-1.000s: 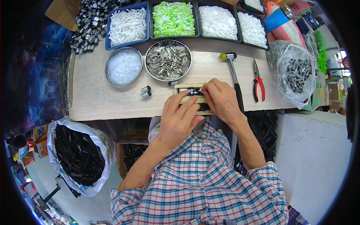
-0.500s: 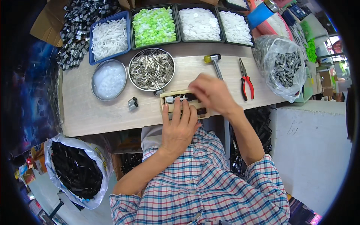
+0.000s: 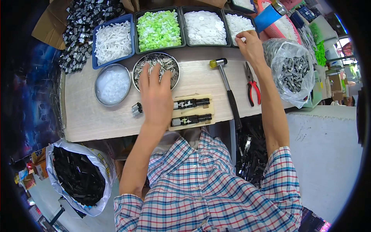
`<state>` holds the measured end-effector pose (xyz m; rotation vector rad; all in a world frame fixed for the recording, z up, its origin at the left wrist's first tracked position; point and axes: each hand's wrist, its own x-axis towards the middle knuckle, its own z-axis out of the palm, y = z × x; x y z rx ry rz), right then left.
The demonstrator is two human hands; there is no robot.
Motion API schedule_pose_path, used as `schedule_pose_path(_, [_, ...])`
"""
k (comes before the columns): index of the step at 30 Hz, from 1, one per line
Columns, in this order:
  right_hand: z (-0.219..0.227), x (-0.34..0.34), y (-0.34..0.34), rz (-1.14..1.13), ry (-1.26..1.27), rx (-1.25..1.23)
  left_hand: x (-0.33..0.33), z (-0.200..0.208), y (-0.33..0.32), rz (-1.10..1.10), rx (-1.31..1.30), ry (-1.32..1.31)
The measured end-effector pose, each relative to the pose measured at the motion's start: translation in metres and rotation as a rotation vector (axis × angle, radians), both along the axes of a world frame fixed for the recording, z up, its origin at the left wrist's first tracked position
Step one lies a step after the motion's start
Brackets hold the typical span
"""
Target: Assemble small plastic and metal components at a workbench in a production setting.
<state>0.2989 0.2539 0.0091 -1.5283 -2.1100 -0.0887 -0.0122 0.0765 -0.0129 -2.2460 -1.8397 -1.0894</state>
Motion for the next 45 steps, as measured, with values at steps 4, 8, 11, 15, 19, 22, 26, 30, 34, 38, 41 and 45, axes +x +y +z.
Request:
schedule_pose_path(4, [0.008, -0.015, -0.002, -0.072, -0.060, -0.090, -0.008, -0.006, 0.015, 0.098, -0.059, 0.120])
schedule_pose_path(8, [0.005, -0.011, -0.001, -0.102, -0.095, -0.121, -0.012, -0.010, 0.018, 0.061, -0.031, 0.126])
schedule_pose_path(11, [0.000, -0.005, 0.001, -0.063, -0.084, -0.058, -0.013, -0.011, 0.017, 0.025, 0.008, 0.098])
schedule_pose_path(15, [-0.004, -0.009, -0.004, -0.040, -0.028, 0.057, -0.019, -0.003, 0.016, -0.011, 0.048, -0.005])
schedule_pose_path(19, [-0.013, -0.008, -0.006, -0.047, 0.017, 0.165, -0.022, 0.000, 0.017, -0.042, -0.010, -0.132])
schedule_pose_path(22, [-0.016, -0.008, -0.011, -0.073, 0.115, 0.249, -0.021, 0.002, 0.017, -0.039, -0.014, -0.178])
schedule_pose_path(26, [-0.009, -0.064, -0.065, 0.061, 0.423, 0.132, -0.015, 0.008, 0.004, -0.008, -0.042, -0.328])
schedule_pose_path(30, [-0.010, -0.121, -0.155, 0.188, 0.736, -0.194, 0.010, 0.022, -0.017, -0.131, -0.338, -0.956])
schedule_pose_path(34, [-0.009, -0.145, -0.208, 0.123, 1.115, -0.553, 0.018, 0.028, -0.045, -0.216, -0.512, -1.280])
schedule_pose_path(38, [-0.003, -0.155, -0.224, 0.115, 1.262, -0.612, 0.024, 0.026, -0.063, -0.194, -0.432, -1.352])
schedule_pose_path(41, [0.000, -0.157, -0.228, 0.101, 1.335, -0.693, 0.024, 0.023, -0.069, -0.183, -0.401, -1.379])
schedule_pose_path(45, [0.000, -0.157, -0.231, 0.084, 1.319, -0.709, 0.022, 0.015, -0.073, -0.195, -0.432, -1.349])
